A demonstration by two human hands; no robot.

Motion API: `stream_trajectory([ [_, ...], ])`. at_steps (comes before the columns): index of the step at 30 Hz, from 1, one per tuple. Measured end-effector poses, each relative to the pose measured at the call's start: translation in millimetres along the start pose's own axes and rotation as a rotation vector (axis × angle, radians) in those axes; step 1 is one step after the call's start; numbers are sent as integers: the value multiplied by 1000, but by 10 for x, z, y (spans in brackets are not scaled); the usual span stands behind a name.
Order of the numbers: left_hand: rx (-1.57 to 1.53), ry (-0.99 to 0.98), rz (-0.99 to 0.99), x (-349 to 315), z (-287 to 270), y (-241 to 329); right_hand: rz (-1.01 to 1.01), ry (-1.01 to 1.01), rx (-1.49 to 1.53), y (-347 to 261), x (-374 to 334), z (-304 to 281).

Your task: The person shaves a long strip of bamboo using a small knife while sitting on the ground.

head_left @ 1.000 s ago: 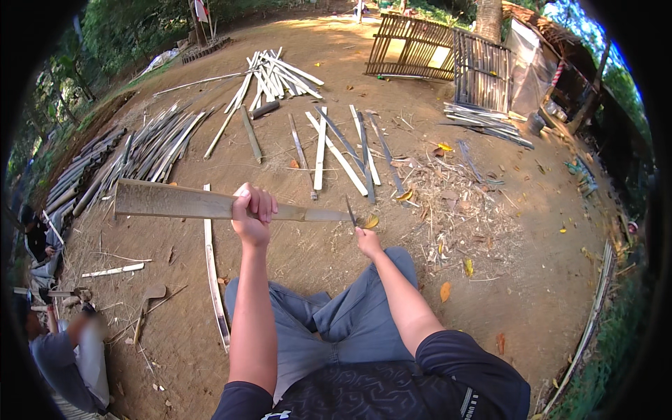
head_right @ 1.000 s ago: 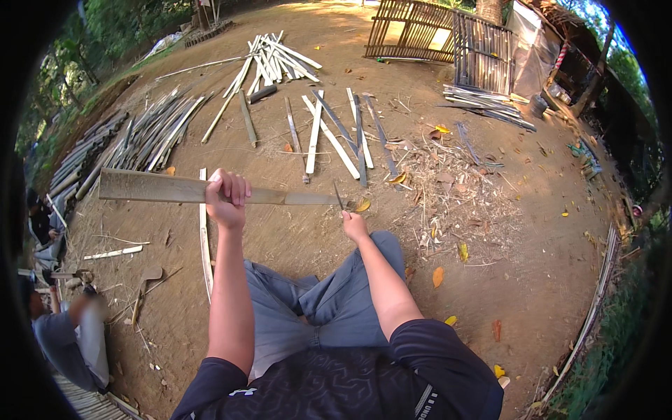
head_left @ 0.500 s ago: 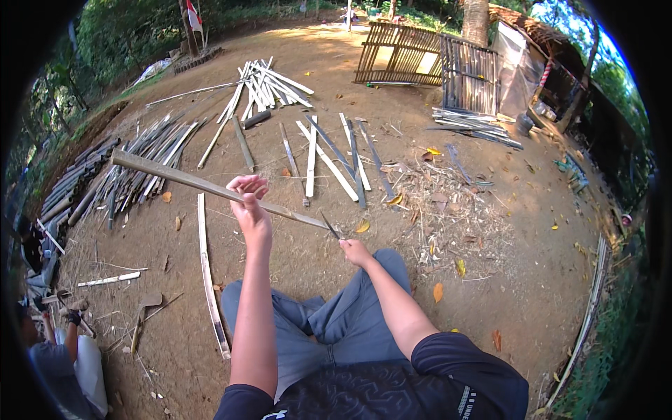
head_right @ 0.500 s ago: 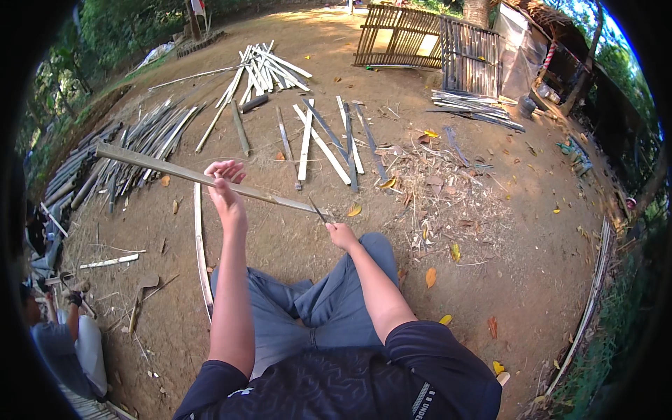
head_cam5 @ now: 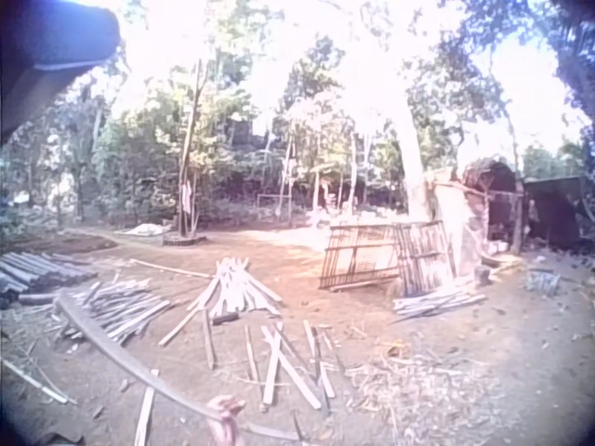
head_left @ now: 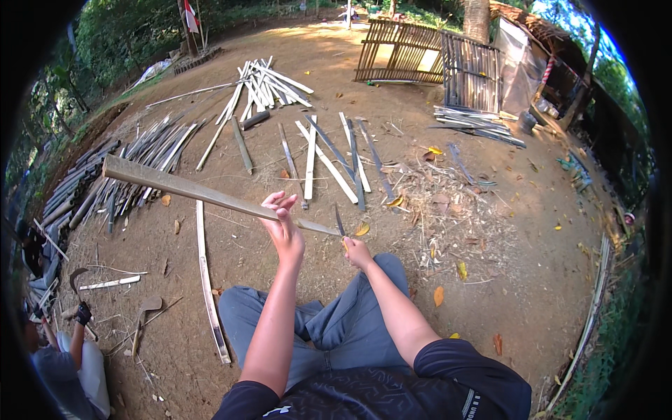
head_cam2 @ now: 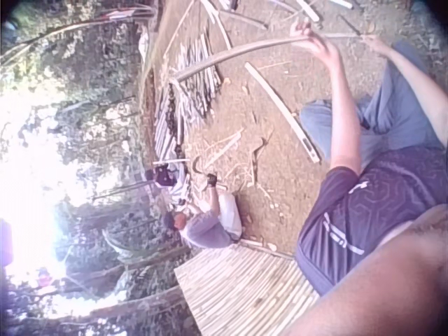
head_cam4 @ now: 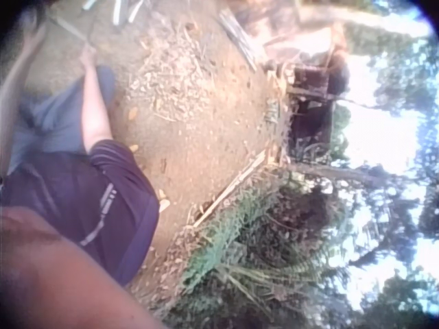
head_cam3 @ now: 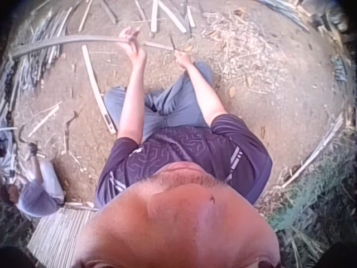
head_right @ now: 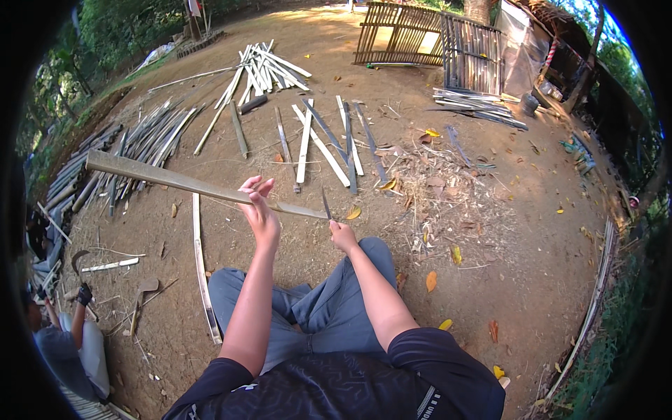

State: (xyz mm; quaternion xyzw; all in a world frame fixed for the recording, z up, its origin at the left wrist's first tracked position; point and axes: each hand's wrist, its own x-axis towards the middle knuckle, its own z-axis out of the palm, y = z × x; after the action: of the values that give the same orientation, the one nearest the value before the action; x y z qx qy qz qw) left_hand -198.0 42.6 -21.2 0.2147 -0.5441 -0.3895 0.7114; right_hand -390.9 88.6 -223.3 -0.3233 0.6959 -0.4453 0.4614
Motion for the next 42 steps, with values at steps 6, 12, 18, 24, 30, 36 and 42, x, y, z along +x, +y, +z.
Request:
stream_trajectory([
  [6, -21, 69, 50, 223, 137, -165, 18, 27, 56, 76, 126, -83],
  [12, 65, -40, -47, 350, 130, 42, 91, -4, 169, -22, 19, -33],
  [18, 19, -5, -97, 417, 23, 146, 83, -31, 151, 10, 2, -18],
  [24, -104, 59, -59, 400, -18, 112, 13, -23, 14, 88, 36, 0],
  [30, -175, 11, -124, 322, -44, 102, 23, -40, -80, 30, -20, 71],
  [36, -277, 39, -130, 299, -47, 48, 10, -60, -49, 47, 10, -32],
  [42, -179, 174, -133, 361, -314, 207, -66, -48, -128, -88, -145, 67],
])
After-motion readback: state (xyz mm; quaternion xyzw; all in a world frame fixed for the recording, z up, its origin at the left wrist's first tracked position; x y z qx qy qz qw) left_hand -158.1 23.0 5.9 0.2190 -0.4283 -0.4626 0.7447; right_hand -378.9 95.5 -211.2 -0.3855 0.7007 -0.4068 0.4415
